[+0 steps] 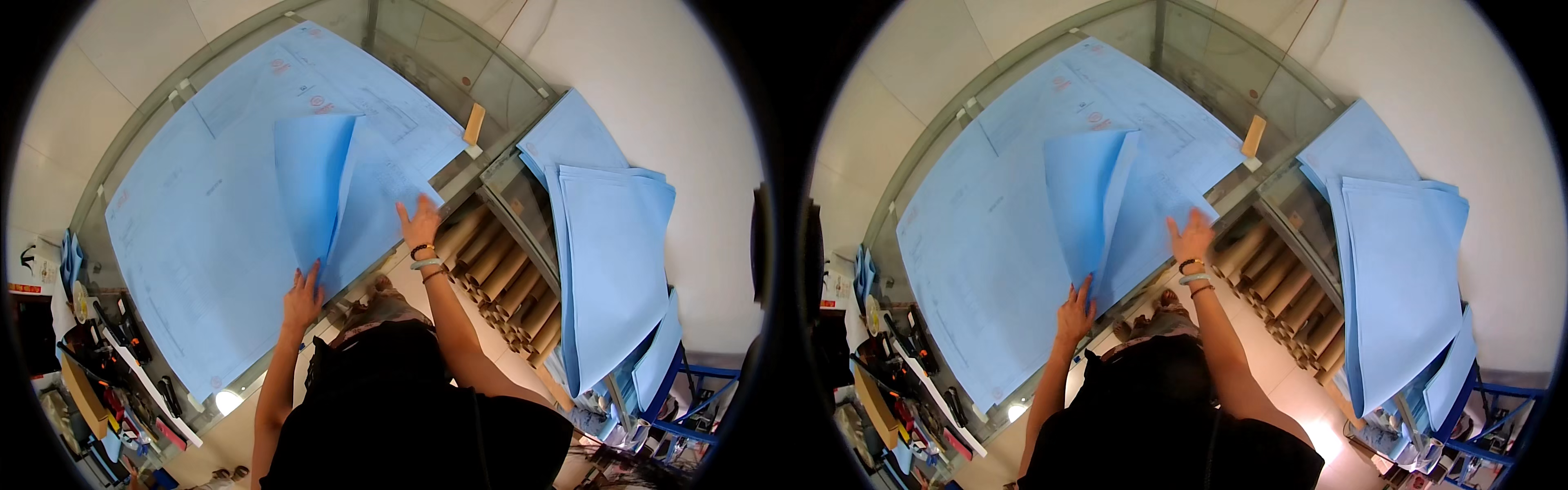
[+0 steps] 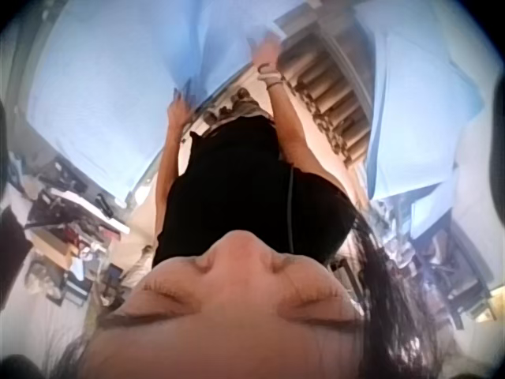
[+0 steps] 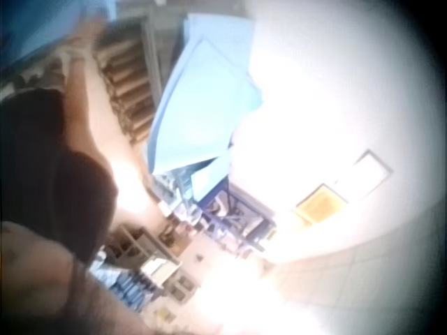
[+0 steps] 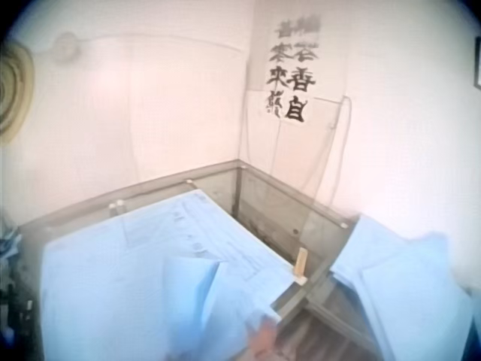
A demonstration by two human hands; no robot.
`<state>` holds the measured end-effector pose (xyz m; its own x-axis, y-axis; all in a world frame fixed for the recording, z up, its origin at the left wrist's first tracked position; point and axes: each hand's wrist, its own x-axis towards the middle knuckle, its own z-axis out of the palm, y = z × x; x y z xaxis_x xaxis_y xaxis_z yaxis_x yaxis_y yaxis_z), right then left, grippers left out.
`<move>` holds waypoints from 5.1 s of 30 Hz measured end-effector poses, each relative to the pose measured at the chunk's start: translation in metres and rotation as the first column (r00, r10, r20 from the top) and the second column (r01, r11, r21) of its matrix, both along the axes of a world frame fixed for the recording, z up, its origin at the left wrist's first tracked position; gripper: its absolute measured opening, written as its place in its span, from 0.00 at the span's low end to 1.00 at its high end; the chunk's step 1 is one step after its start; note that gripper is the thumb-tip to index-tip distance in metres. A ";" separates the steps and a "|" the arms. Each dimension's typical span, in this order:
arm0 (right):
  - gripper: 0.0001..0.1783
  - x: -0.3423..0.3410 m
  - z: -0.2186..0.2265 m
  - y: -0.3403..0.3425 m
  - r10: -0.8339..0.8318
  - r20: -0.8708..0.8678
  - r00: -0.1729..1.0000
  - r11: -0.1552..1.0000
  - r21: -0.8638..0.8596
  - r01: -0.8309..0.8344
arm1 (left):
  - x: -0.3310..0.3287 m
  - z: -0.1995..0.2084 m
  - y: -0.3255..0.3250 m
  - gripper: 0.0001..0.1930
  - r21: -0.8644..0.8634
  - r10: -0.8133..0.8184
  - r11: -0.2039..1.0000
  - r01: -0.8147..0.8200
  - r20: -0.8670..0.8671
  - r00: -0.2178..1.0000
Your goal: The person folds large blue blueprint sheets on a glass table. They repeatedly fold the sheets in half and then into smaller sections, stacking the finished items. The person also briefly uses a stapler on the paper and moves a small piece of paper to a trash bin.
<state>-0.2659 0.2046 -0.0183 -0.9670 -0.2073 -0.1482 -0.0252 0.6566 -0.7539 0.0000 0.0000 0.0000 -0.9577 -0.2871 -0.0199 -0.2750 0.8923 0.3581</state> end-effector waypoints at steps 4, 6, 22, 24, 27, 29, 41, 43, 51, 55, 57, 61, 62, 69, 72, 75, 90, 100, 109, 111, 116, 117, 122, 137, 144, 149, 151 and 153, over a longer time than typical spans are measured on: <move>0.39 0.006 -0.034 0.007 0.007 -0.407 0.913 0.861 0.467 0.202 | -0.008 0.004 -0.012 0.31 0.190 0.180 0.960 -0.205 0.139 0.974; 0.37 0.009 -0.038 0.001 0.065 -0.438 0.897 0.876 0.455 0.159 | -0.006 0.009 -0.017 0.31 0.173 0.180 0.958 -0.227 0.250 0.951; 0.35 0.005 -0.032 0.021 0.020 -0.352 0.936 0.846 0.504 0.172 | -0.006 0.021 0.003 0.50 0.110 -0.015 0.994 0.013 0.018 1.000; 0.30 0.005 -0.033 0.019 0.070 -0.369 0.927 0.885 0.451 0.113 | -0.007 0.025 0.004 0.49 0.120 -0.004 0.993 -0.001 0.040 0.999; 0.25 0.010 0.007 0.002 0.125 -0.143 0.982 0.992 0.044 -0.119 | -0.007 0.028 0.004 0.49 0.094 0.004 0.996 -0.009 0.048 0.999; 0.28 0.017 0.029 -0.011 0.083 0.117 0.990 0.844 -0.536 -0.007 | -0.003 0.024 0.006 0.47 0.048 -0.006 0.999 0.006 0.005 1.000; 0.24 0.007 -0.031 0.020 0.070 -0.444 0.893 0.886 0.439 0.149 | -0.004 0.009 0.001 0.29 0.142 0.090 0.986 -0.093 0.026 0.996; 0.20 0.007 -0.022 0.015 0.100 -0.524 0.846 0.869 0.459 0.182 | -0.004 0.011 0.000 0.29 0.142 0.078 0.987 -0.080 0.024 0.997; 0.24 0.032 0.085 -0.035 0.142 0.106 0.984 0.930 -0.354 -0.096 | -0.004 0.020 0.001 0.41 0.165 0.052 0.985 -0.051 0.000 0.999; 0.36 0.027 0.081 -0.039 0.288 0.147 0.946 0.604 -0.795 -0.060 | -0.002 0.025 0.003 0.42 0.164 0.050 0.985 -0.047 -0.016 0.999; 0.39 0.013 0.043 -0.024 0.109 0.003 0.994 0.878 -0.470 -0.095 | -0.003 0.025 0.004 0.39 0.165 0.057 0.985 -0.053 -0.018 0.998; 0.38 0.006 -0.015 0.001 -0.057 -0.266 0.962 0.884 0.434 0.172 | -0.003 0.010 0.002 0.32 0.113 0.079 0.991 -0.073 -0.054 0.995; 0.37 0.011 -0.018 0.002 -0.059 -0.265 0.963 0.808 0.554 0.201 | -0.002 0.005 0.001 0.30 0.098 0.084 0.992 -0.077 -0.073 0.994; 0.31 0.022 -0.025 -0.012 0.130 -0.488 0.863 0.955 0.295 0.023 | -0.008 0.009 0.002 0.28 0.119 0.080 0.990 -0.074 -0.045 0.996; 0.28 0.032 0.053 -0.040 0.348 0.314 0.883 0.936 -0.054 -0.349 | -0.002 0.006 -0.002 0.29 0.131 0.073 0.989 -0.065 -0.060 0.996; 0.30 0.044 0.036 -0.036 0.381 0.075 0.922 0.736 -0.627 -0.254 | -0.003 0.015 -0.001 0.31 0.129 0.048 0.990 -0.053 0.041 0.998; 0.46 -0.011 0.017 0.026 -0.344 0.654 0.674 0.363 -0.569 0.738 | 0.003 -0.005 -0.004 0.49 -0.114 -0.125 0.985 0.127 0.027 0.992; 0.16 0.038 -0.007 -0.013 0.216 0.759 0.615 0.325 -0.649 0.687 | 0.006 0.002 -0.004 0.46 -0.038 -0.131 0.991 0.131 0.010 0.991; 0.18 0.063 -0.037 -0.035 0.338 0.789 0.513 0.491 -0.613 0.619 | 0.016 0.008 0.005 0.45 0.109 -0.016 0.994 0.017 -0.014 1.000; 0.18 0.058 -0.089 -0.021 0.294 0.636 0.714 0.599 -0.704 0.381 | 0.020 0.017 0.009 0.44 0.078 -0.035 0.996 0.040 -0.069 0.997; 0.15 0.075 -0.044 -0.031 0.206 0.508 0.836 0.685 -0.686 0.247 | 0.108 0.002 -0.017 0.39 0.114 0.484 0.872 -0.477 -0.039 0.874; 0.15 0.073 -0.035 -0.029 0.192 0.480 0.856 0.699 -0.679 0.224 | 0.133 -0.008 -0.027 0.36 0.085 0.621 0.784 -0.615 -0.074 0.781; 0.20 0.048 -0.009 -0.008 0.199 0.230 0.953 0.855 -0.515 -0.054 | 0.282 -0.055 -0.074 0.34 -0.035 0.972 0.172 -0.984 -0.157 0.176; 0.18 0.003 0.019 0.021 0.128 0.612 0.781 0.637 -0.654 0.408 | 0.312 0.003 -0.068 0.22 0.621 0.849 -0.237 -0.747 0.506 0.151; 0.17 0.007 0.015 0.023 0.164 0.601 0.782 0.632 -0.673 0.384 | 0.319 -0.007 -0.128 0.20 0.812 0.903 -0.186 -0.553 0.363 0.228; 0.16 0.005 0.026 0.017 0.150 0.621 0.769 0.633 -0.658 0.408 | 0.281 -0.007 -0.150 0.20 0.797 0.930 -0.049 -0.601 0.257 0.264; 0.15 0.007 0.032 0.017 0.134 0.572 0.809 0.615 -0.689 0.385 | 0.286 -0.024 -0.152 0.22 0.721 0.940 0.188 -0.667 0.066 0.335; 0.15 0.007 0.040 0.014 0.096 0.476 0.874 0.626 -0.712 0.318 | 0.283 -0.046 -0.144 0.23 0.505 0.916 0.399 -0.765 -0.175 0.362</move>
